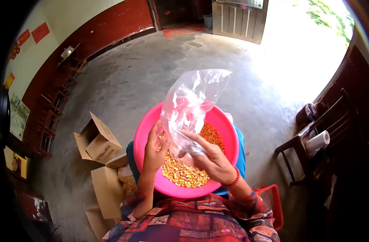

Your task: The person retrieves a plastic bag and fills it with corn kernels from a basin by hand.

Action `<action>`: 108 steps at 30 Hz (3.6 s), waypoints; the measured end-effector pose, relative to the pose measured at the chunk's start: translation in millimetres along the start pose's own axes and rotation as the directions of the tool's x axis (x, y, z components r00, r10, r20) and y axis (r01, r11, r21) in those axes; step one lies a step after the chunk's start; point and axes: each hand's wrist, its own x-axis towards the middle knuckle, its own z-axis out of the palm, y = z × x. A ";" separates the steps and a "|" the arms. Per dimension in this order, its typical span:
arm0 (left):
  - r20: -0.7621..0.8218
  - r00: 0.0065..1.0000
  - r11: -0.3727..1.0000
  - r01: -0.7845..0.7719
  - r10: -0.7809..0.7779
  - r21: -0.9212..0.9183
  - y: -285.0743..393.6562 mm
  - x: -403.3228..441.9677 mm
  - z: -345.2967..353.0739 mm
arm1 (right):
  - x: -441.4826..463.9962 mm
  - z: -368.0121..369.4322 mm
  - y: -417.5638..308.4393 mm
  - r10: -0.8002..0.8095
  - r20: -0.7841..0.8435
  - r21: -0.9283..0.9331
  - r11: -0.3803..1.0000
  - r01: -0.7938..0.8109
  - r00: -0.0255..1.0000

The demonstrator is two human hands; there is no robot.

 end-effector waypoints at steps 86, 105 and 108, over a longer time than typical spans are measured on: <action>-0.062 0.922 0.598 0.196 -0.382 -0.777 3.4 -15.7 4.9 | -14.8 -6.6 86.2 0.528 0.374 -0.917 0.335 0.217 0.762; 0.428 0.840 0.943 0.301 -0.334 0.144 7.4 -32.7 -16.0 | 22.2 -1.2 25.8 -0.223 0.151 -0.752 0.606 0.258 0.963; 0.502 0.750 0.900 0.393 -0.431 0.186 15.1 -25.0 -19.0 | 27.4 -10.7 54.8 0.035 0.260 -0.858 0.467 0.214 0.965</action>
